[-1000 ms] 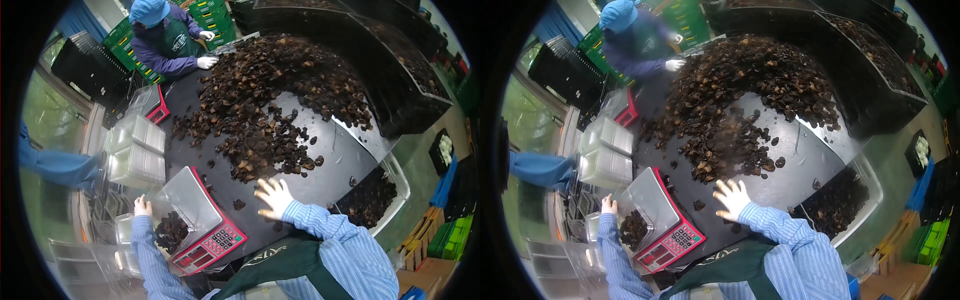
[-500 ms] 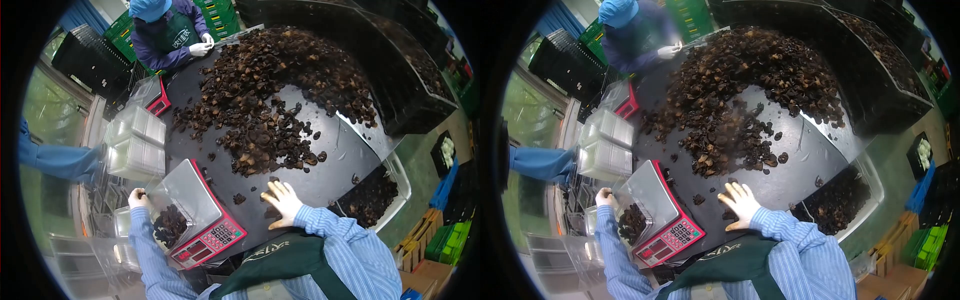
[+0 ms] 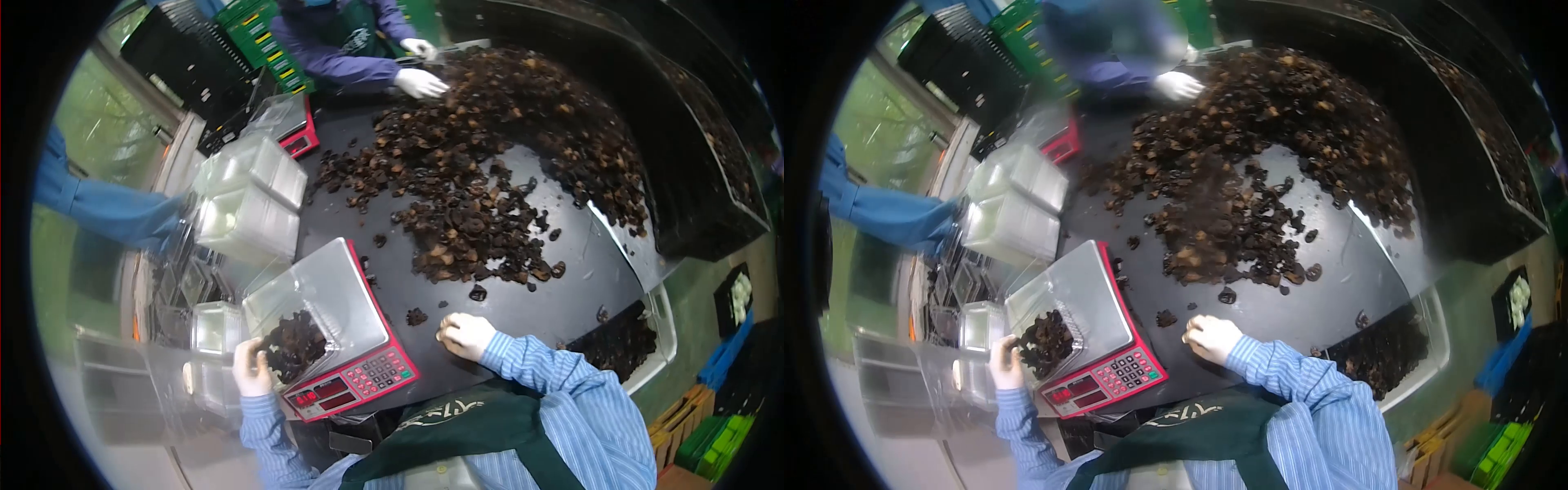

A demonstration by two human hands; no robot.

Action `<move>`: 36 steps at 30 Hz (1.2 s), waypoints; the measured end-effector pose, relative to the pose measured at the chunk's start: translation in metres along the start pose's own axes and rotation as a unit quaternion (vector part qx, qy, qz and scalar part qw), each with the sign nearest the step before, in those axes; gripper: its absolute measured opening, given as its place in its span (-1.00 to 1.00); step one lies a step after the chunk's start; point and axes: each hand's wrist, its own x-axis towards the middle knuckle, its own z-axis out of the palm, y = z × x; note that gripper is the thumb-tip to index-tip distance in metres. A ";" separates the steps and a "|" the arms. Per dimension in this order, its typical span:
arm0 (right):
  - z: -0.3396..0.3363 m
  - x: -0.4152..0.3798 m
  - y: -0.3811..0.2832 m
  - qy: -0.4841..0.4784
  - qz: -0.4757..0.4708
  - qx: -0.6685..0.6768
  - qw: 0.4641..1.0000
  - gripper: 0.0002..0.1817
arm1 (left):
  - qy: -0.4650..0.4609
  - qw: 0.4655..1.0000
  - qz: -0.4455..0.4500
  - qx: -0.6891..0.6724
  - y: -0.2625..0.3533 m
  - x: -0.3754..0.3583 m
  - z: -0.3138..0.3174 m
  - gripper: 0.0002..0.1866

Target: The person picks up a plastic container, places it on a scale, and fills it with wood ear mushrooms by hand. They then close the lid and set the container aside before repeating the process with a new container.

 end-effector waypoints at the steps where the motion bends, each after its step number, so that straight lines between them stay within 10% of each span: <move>1: 0.000 0.015 -0.005 0.033 0.015 0.018 0.999 -0.81 | 0.004 1.000 -0.017 -0.018 0.001 -0.006 0.005 -0.79; 10: 0.019 0.067 -0.013 -0.070 0.075 -0.093 0.990 -0.69 | -0.006 0.999 0.026 0.042 0.031 -0.026 0.032 -0.71; 16: -0.003 0.097 -0.008 0.131 0.156 0.262 0.944 -0.78 | -0.012 0.995 -0.019 0.093 0.039 -0.026 0.027 -0.15; 27: -0.005 0.201 -0.121 -0.083 -0.253 0.042 0.963 -0.59 | -0.018 0.998 -0.039 -0.051 0.058 -0.027 0.046 0.19; 36: -0.036 0.195 -0.101 -0.024 -0.187 0.167 0.968 -0.56 | 0.050 0.998 0.003 -0.041 0.041 -0.031 0.029 -0.39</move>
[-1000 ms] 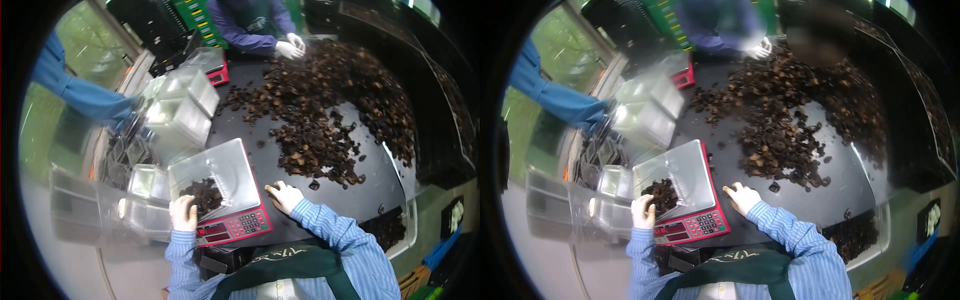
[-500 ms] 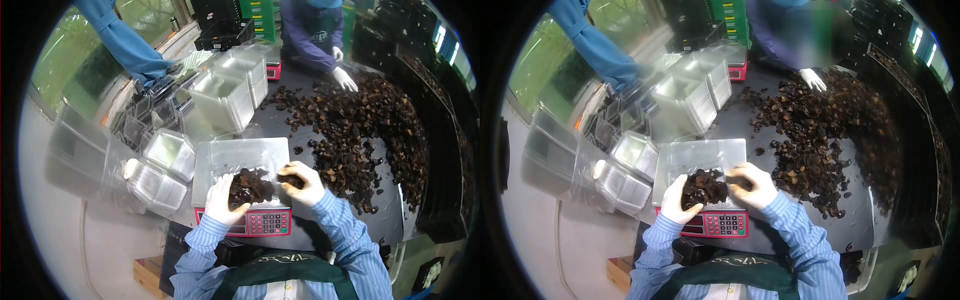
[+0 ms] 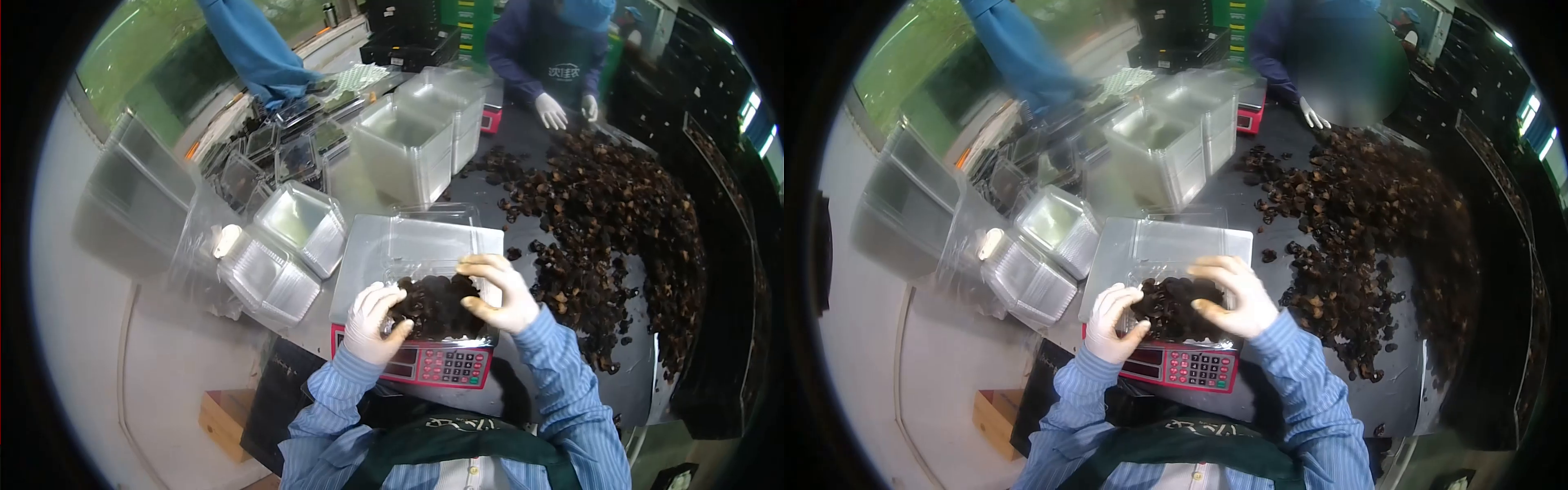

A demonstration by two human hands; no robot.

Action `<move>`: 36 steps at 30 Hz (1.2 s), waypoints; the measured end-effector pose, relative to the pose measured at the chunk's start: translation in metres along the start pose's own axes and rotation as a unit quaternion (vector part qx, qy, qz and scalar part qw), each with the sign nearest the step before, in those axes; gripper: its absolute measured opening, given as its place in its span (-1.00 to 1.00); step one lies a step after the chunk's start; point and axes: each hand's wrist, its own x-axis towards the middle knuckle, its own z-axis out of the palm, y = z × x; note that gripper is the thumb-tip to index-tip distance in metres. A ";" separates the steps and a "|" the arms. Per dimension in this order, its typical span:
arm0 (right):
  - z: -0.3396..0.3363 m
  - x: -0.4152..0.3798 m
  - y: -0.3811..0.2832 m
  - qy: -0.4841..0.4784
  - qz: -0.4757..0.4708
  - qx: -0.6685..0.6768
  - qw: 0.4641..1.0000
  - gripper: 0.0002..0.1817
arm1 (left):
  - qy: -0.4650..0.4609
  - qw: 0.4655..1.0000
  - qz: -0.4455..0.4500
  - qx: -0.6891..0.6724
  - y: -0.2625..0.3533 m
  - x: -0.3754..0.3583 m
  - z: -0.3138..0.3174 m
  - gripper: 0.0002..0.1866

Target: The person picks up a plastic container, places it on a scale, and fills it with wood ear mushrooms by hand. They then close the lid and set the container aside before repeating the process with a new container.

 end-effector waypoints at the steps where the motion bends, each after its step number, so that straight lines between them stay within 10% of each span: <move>1: -0.004 -0.007 0.001 0.012 0.016 0.008 1.000 -0.59 | -0.011 0.999 0.012 0.030 -0.006 -0.001 -0.001 -0.38; 25: -0.024 -0.170 -0.014 0.150 0.281 0.084 0.944 -0.76 | -0.057 0.994 -0.076 0.063 0.002 0.021 0.009 -0.55; 31: -0.031 -0.179 -0.017 0.146 0.275 0.057 0.949 -0.76 | 0.032 0.982 -0.148 -0.117 0.002 0.025 0.000 -0.66; 36: -0.032 -0.180 -0.023 0.136 0.274 0.063 0.950 -0.78 | 0.015 0.841 -0.249 -0.480 0.004 0.017 0.005 -0.66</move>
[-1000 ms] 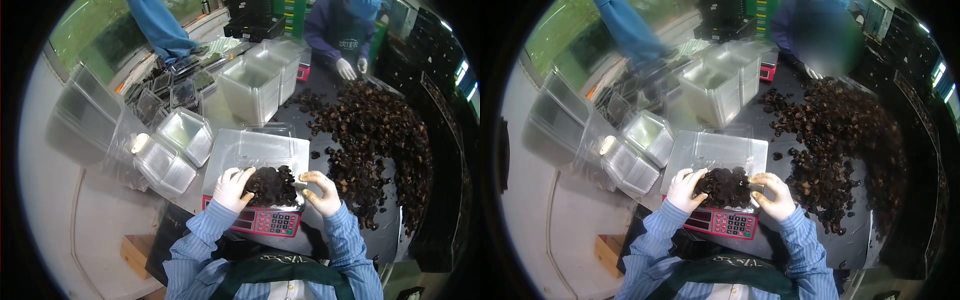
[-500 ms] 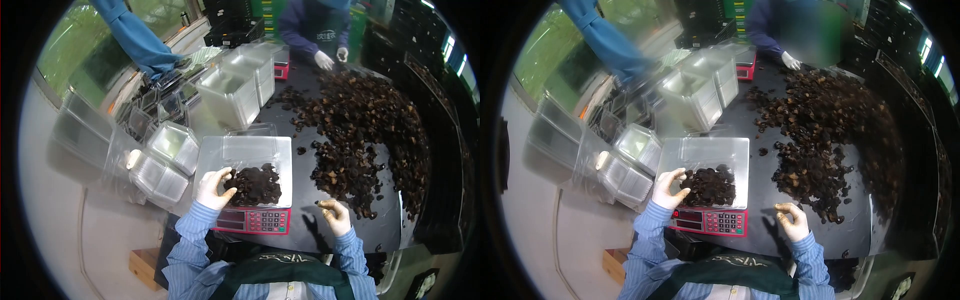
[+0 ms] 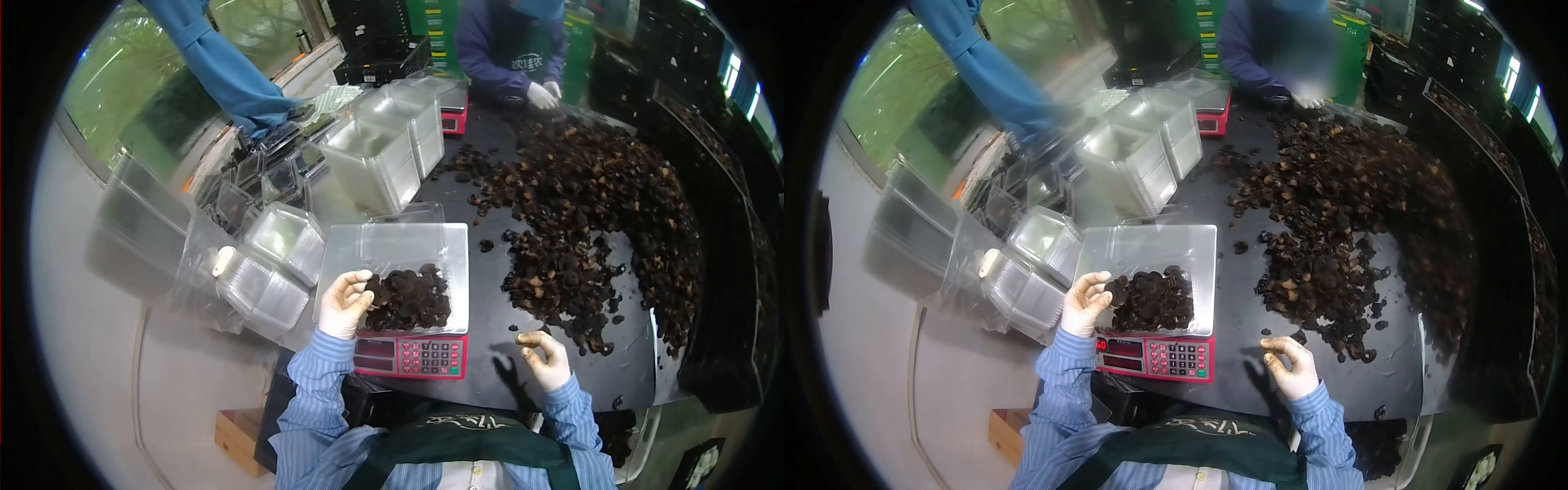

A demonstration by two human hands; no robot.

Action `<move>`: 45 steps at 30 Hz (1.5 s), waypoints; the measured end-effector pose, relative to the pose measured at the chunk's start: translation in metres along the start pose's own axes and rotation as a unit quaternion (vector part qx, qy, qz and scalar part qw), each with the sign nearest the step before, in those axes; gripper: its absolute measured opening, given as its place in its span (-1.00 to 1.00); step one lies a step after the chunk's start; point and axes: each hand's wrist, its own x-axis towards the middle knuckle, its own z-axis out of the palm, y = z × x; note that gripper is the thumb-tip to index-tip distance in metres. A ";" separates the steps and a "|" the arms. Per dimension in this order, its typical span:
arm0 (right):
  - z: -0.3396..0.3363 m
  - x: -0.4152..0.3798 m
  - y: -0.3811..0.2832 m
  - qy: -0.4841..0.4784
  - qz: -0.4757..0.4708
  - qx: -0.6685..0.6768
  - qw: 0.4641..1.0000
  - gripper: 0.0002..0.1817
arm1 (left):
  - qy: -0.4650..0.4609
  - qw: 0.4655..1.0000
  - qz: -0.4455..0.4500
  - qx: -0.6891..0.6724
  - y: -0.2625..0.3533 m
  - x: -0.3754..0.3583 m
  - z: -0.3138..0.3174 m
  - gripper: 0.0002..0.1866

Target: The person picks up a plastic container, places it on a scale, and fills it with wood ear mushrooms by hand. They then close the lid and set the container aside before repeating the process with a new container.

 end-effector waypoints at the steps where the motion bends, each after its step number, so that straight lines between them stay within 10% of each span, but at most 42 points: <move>1: 0.000 0.000 0.000 -0.004 -0.006 0.001 1.000 -0.79 | -0.025 0.998 -0.022 -0.053 0.000 -0.002 0.005 -0.65; 14: -0.050 -0.051 0.021 0.051 0.018 -0.049 0.997 -0.82 | -0.174 0.971 -0.129 -0.096 -0.082 -0.062 0.148 -0.70; 18: -0.102 -0.089 0.028 0.170 0.112 -0.093 0.975 -0.81 | -0.456 0.827 -0.305 -0.124 -0.077 -0.111 0.205 -0.66; 21: -0.117 -0.107 0.035 0.203 0.130 -0.115 0.964 -0.81 | -0.491 0.854 -0.167 0.041 -0.085 -0.105 0.222 -0.64; 22: -0.117 -0.111 0.036 0.205 0.136 -0.115 0.962 -0.81 | -0.426 0.873 0.099 0.216 -0.100 -0.080 0.232 -0.60; 24: -0.112 -0.113 0.041 0.202 0.142 -0.111 0.963 -0.81 | -0.324 0.845 0.246 0.348 -0.128 -0.057 0.243 -0.58; 30: -0.085 -0.093 0.050 0.111 0.096 -0.143 0.979 -0.78 | -0.389 0.702 0.225 0.553 -0.175 -0.038 0.249 -0.79; 34: -0.076 -0.077 0.072 0.092 0.041 -0.160 0.982 -0.77 | -0.395 0.854 0.111 0.320 -0.152 -0.072 0.226 -0.86; 39: -0.062 -0.036 0.101 0.145 -0.036 -0.347 0.926 -0.53 | -0.350 0.923 0.002 0.162 -0.077 -0.085 0.193 -0.82; 45: -0.054 0.001 0.113 0.020 0.078 -0.488 0.869 -0.61 | -0.126 0.962 0.123 0.209 -0.009 -0.065 0.114 -0.81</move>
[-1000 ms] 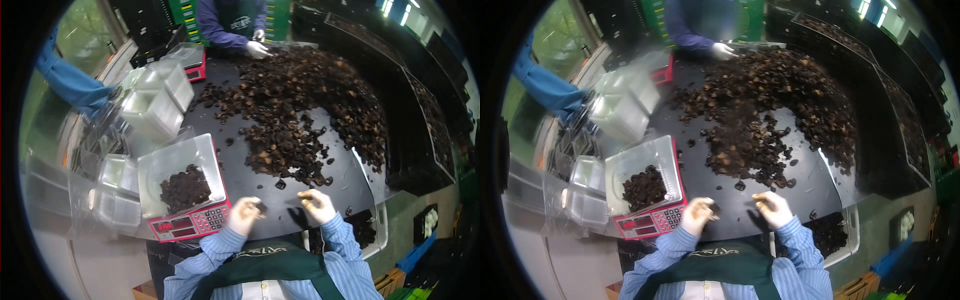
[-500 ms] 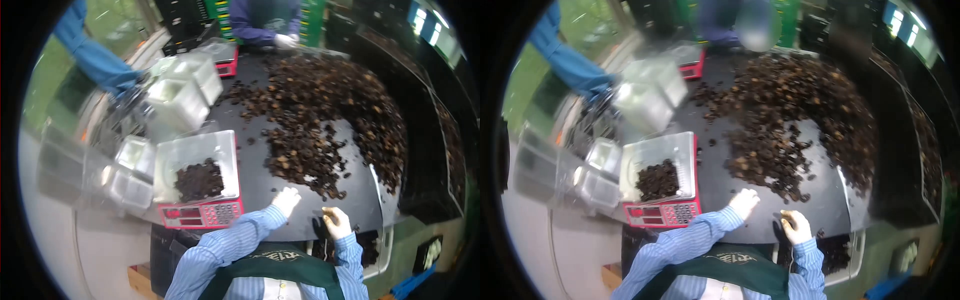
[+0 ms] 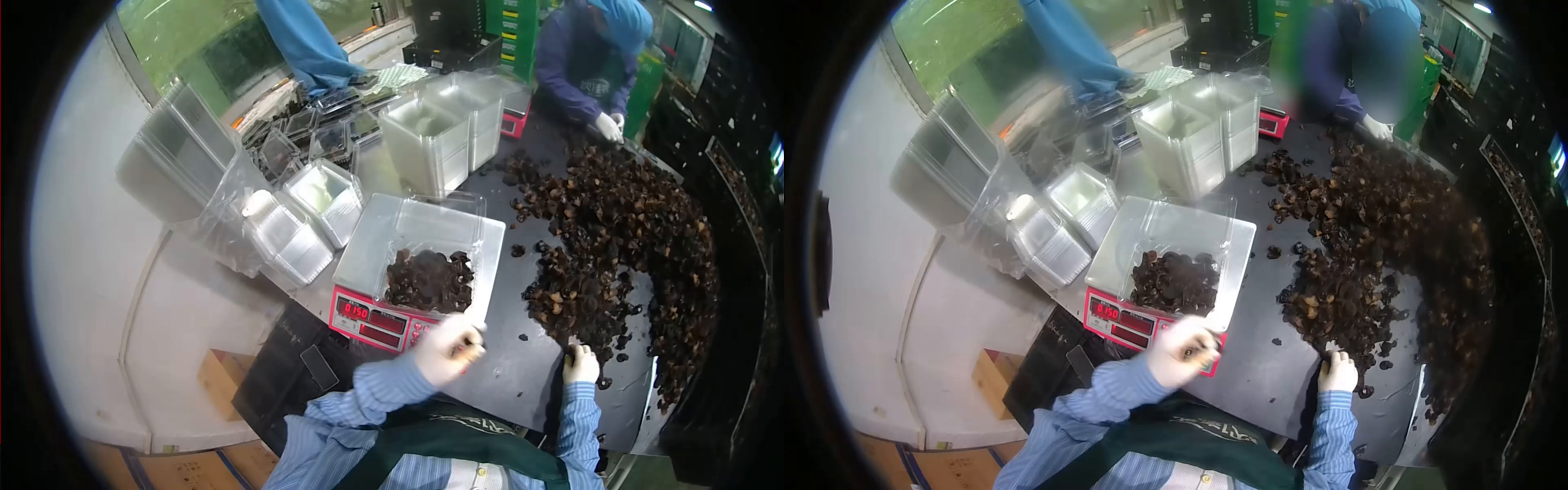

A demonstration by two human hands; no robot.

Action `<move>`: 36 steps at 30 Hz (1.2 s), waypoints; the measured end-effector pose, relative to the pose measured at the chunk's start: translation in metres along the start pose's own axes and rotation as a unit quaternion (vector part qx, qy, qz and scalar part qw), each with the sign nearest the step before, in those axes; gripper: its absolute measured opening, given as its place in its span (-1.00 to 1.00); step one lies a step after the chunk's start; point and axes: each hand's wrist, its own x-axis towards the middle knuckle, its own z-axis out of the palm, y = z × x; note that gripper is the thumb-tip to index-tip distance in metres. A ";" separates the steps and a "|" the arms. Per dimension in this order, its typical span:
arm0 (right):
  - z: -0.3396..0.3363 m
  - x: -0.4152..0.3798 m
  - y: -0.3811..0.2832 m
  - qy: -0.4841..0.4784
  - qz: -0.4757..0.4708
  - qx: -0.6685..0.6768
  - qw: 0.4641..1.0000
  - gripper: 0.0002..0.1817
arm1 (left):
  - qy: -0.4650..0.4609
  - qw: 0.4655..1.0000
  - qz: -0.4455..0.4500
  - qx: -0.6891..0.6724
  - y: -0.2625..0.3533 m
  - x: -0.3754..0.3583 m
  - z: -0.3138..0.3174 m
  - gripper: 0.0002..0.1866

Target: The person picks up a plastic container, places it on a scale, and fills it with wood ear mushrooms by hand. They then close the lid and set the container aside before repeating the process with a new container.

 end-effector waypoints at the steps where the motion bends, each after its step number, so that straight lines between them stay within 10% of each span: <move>1: -0.001 0.001 0.001 -0.041 0.013 -0.005 0.999 -0.65 | 0.051 0.998 0.024 0.021 -0.007 0.002 -0.015 -0.82; 5: -0.026 0.003 -0.018 -0.006 0.040 0.161 0.986 -0.81 | 0.271 0.961 0.015 0.054 -0.032 0.026 -0.070 -0.84; 11: -0.087 0.045 -0.140 0.016 -0.134 0.423 0.896 -0.79 | 0.093 0.927 0.027 0.363 -0.066 0.041 -0.096 -0.72; 17: -0.083 0.079 -0.247 0.144 -0.349 0.268 0.886 -0.51 | 0.075 0.925 0.016 0.373 -0.056 0.033 -0.094 -0.46; 22: -0.060 0.074 -0.267 0.085 -0.341 0.173 0.920 -0.44 | -0.028 0.910 -0.027 0.412 -0.057 0.028 -0.102 -0.47; 27: -0.071 0.111 -0.224 0.146 -0.266 0.348 0.887 -0.66 | 0.062 0.958 0.022 0.278 -0.050 0.024 -0.121 -0.52; 36: 0.072 0.182 -0.134 0.042 -0.146 0.034 0.988 -0.55 | 0.246 0.943 -0.009 0.224 -0.056 -0.012 -0.168 -0.55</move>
